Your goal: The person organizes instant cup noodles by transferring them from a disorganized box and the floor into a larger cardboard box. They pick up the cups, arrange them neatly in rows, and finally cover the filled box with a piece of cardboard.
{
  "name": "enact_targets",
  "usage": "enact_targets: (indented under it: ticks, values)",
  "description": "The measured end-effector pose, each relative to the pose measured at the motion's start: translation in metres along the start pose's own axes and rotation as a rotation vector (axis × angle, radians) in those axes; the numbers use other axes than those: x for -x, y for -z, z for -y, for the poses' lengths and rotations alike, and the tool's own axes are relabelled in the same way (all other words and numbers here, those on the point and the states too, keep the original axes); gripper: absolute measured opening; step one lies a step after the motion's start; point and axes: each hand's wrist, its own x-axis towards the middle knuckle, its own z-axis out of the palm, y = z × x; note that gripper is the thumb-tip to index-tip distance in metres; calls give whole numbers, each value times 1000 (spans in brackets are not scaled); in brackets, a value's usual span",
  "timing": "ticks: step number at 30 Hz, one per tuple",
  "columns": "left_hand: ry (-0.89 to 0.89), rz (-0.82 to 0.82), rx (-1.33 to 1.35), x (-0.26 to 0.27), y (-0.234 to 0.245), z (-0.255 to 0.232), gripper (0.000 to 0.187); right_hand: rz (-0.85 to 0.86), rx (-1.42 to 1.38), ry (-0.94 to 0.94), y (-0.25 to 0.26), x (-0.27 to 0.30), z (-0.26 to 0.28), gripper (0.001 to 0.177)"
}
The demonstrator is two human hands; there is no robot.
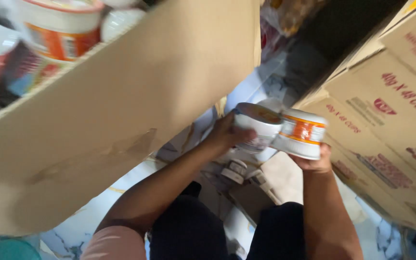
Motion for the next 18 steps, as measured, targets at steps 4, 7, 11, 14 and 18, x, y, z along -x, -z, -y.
enact_targets:
  ticks: [4, 7, 11, 14, 18]
  values:
    - [-215, 19, -163, 14, -56, -123, 82, 74, 82, 200, -81, -4, 82, 101]
    - [-383, -4, -313, 29, -83, -198, 80, 168, 143, 322, -134, -17, 131, 103]
    - [-530, 2, -358, 49, -94, -281, 90, 304, 193, 417, -187, -52, 169, 103]
    - [-640, -115, -621, 77, -78, -339, 94, 392, 153, 323, -228, -91, 164, 101]
    - [-702, -104, -520, 105, -18, -393, 95, 518, 96, 175, -291, -152, 135, 99]
